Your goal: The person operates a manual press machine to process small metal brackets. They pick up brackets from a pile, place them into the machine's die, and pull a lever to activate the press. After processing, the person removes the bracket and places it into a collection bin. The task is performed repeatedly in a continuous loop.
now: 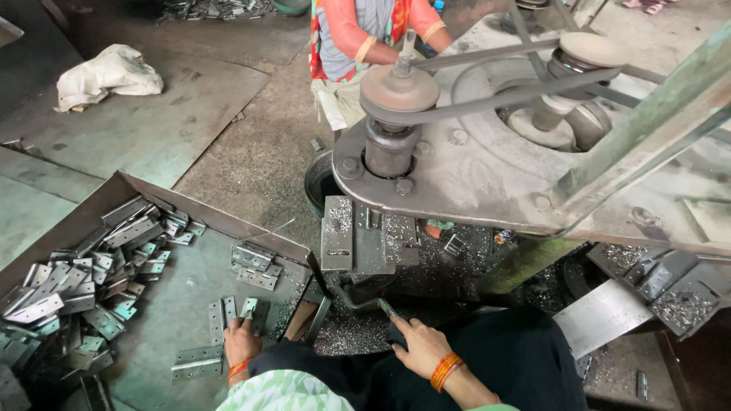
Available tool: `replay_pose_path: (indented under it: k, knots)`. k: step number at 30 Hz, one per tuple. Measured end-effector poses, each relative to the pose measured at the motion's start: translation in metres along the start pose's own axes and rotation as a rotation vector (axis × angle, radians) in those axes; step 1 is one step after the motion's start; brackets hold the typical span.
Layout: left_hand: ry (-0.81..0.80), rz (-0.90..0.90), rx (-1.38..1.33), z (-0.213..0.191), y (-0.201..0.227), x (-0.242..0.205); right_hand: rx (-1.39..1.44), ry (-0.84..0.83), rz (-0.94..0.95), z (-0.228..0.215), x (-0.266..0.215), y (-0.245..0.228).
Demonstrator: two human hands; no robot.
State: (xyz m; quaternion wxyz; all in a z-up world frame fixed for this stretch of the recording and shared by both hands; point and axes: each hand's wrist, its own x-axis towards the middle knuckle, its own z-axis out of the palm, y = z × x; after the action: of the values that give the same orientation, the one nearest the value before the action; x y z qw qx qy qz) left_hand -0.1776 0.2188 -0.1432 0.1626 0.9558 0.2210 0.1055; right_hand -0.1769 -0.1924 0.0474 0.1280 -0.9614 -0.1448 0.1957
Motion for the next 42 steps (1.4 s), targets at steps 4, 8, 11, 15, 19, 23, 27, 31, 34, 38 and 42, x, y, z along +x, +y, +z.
replay_pose_path:
  k: [4, 8, 11, 15, 19, 23, 27, 31, 34, 38, 42]
  knots:
    - [0.071, 0.052, -0.153, 0.001, 0.006, 0.005, 0.014, 0.036, -0.024, 0.001, -0.001, 0.0]
    - [0.027, 0.029, -0.061, -0.004, 0.005, 0.01, 0.025, 0.06, -0.039, 0.0, -0.004, -0.001]
    - [0.176, 0.022, -0.148, -0.007, 0.004, 0.011, 0.054, 0.052, -0.047, -0.001, -0.005, -0.001]
    - [0.179, -0.13, -0.231, -0.006, 0.009, 0.01, 0.067, 0.03, -0.058, -0.001, -0.003, 0.002]
    - [-0.053, -0.312, -0.237, -0.013, 0.007, 0.021, 0.078, 0.037, -0.075, 0.004, -0.001, 0.006]
    - [0.064, -0.124, -0.313, -0.023, 0.002, 0.028, 0.091, 0.031, -0.052, 0.007, -0.001, 0.005]
    - [0.041, 0.231, -0.216, -0.053, 0.019, 0.051, 0.057, 0.075, -0.058, 0.007, 0.0, 0.004]
    - [0.031, 0.45, -0.357, -0.116, 0.103, 0.052, 0.042, 0.113, -0.066, 0.006, 0.0, 0.005]
    - [0.171, 0.613, -0.441, -0.152, 0.176, 0.041, 0.041, 0.101, -0.045, 0.004, 0.0, 0.006]
    - [0.209, 0.794, -0.241, -0.137, 0.249, 0.025, 0.035, 0.089, -0.031, 0.003, -0.004, 0.002]
    - [0.093, 0.939, 0.122, -0.074, 0.278, 0.002, 0.041, 0.062, -0.028, 0.003, 0.0, 0.003]
